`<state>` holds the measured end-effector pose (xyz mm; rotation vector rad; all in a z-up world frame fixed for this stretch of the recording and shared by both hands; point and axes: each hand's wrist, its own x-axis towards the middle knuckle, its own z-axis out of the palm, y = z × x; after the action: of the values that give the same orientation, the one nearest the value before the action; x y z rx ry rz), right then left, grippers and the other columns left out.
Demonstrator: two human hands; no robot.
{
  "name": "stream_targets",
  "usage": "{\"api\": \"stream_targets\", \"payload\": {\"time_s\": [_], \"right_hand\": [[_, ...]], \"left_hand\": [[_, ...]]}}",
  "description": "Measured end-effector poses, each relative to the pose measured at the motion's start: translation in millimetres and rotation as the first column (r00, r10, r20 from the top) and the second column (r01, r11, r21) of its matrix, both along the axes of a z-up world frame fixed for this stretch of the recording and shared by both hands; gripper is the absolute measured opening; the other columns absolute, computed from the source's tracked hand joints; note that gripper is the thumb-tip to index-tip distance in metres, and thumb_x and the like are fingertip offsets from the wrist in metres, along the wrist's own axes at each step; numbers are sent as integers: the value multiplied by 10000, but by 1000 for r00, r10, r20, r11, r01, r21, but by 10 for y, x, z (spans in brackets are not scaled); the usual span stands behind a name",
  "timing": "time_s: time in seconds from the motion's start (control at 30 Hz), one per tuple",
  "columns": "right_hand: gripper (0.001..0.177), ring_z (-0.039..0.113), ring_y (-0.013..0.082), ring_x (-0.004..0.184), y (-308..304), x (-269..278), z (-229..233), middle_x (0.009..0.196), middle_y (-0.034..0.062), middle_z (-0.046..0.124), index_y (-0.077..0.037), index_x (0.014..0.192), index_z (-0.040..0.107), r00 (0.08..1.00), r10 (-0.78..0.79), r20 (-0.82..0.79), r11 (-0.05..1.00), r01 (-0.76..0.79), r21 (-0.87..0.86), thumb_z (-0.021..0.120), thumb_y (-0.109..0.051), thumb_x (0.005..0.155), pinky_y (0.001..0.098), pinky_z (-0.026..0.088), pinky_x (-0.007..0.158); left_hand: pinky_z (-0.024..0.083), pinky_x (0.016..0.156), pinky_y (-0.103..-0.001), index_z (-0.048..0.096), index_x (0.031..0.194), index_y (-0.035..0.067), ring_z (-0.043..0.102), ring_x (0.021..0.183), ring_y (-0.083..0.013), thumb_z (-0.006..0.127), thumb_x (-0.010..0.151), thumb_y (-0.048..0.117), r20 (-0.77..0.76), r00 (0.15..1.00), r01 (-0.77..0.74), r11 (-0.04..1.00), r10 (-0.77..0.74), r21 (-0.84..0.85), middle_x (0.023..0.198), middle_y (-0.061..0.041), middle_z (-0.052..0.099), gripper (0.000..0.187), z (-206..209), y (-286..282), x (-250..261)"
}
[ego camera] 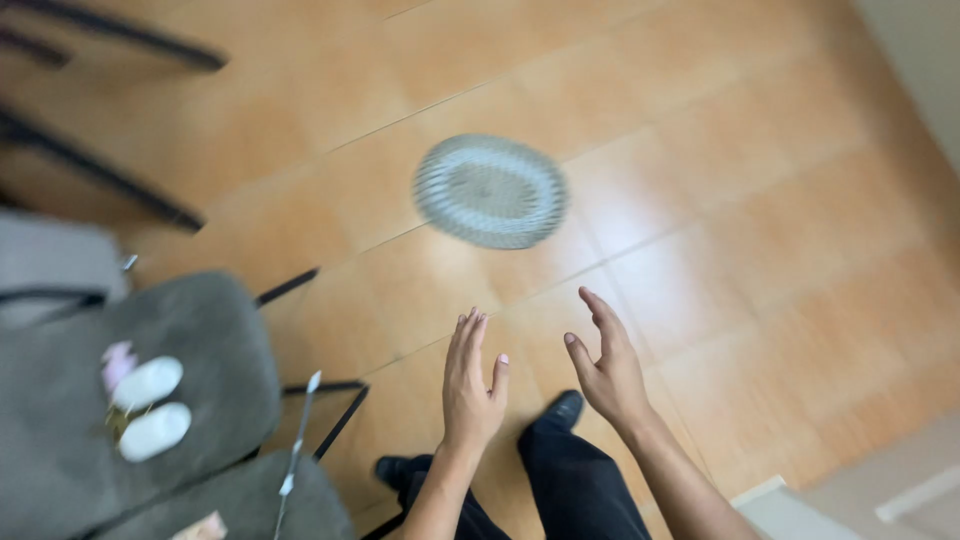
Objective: The person moves various small items from a white shelf to a gray chair, then uses a duster to wipe the shelf surface. Items handled include candle holders, cosmetic bottles, and a decorative stand. The duster is used to clean the shelf before the items are left on the chair.
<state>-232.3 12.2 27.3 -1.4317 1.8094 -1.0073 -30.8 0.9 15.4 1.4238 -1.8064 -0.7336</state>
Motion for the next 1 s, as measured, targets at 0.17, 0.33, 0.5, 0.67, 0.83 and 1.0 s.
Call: {"api": "stream_targets", "payload": {"time_s": [0.17, 0.33, 0.5, 0.67, 0.83, 1.0], "right_hand": [[622, 536, 334, 1384, 647, -1410, 934, 1522, 187, 527, -53, 1520, 432, 957, -261, -128, 965, 254, -66, 676, -139, 954, 421, 453, 1126], [625, 497, 352, 1433, 1119, -2142, 1654, 1543, 210, 502, -46, 1546, 407, 865, -479, -149, 873, 452, -183, 666, -123, 982, 432, 441, 1149], [632, 518, 343, 1414, 1285, -2617, 1831, 1535, 206, 513, -78, 1547, 417, 740, -666, -98, 738, 634, -231, 668, -138, 971, 423, 445, 1137], [649, 526, 329, 1390, 1143, -3040, 1847, 1536, 192, 513, -77, 1545, 415, 665, -744, -67, 663, 722, -200, 672, -162, 955, 426, 438, 1136], [606, 476, 338, 1453, 662, -3570, 1872, 1563, 198, 491, -56, 1521, 443, 641, -760, -111, 640, 707, -299, 671, -160, 969, 443, 405, 1169], [582, 440, 341, 1468, 0, -4144, 2032, 1586, 166, 460, -87, 1475, 483, 601, -784, -155, 620, 750, -232, 665, -204, 934, 423, 421, 1127]], "left_hand": [[347, 1212, -497, 459, 1492, -4, 383, 1501, -419, 629, 977, 124, -62, 947, 315, 949, -316, -22, 1583, -207, 453, 557, 849, 57, -1358], [335, 1242, -492, 469, 1485, 1, 381, 1518, -408, 630, 969, 111, -79, 834, 537, 836, -547, -116, 1570, -192, 471, 551, 1623, 31, -2286], [318, 1242, -490, 506, 1471, 42, 400, 1502, -385, 648, 932, 109, -20, 687, 711, 677, -727, -190, 1568, -174, 478, 561, 1914, -201, -3052], [347, 1219, -472, 506, 1467, 43, 415, 1486, -380, 655, 937, 123, -62, 606, 768, 604, -793, -213, 1563, -174, 483, 557, 1935, -456, -3735], [377, 1199, -459, 514, 1458, 39, 454, 1456, -375, 660, 928, 113, -119, 520, 818, 533, -846, -215, 1538, -184, 506, 555, 1861, -983, -4371], [411, 1169, -442, 537, 1434, 28, 501, 1424, -366, 667, 928, 97, -182, 456, 853, 486, -871, -191, 1487, -192, 556, 528, 1855, -1684, -5065]]}}
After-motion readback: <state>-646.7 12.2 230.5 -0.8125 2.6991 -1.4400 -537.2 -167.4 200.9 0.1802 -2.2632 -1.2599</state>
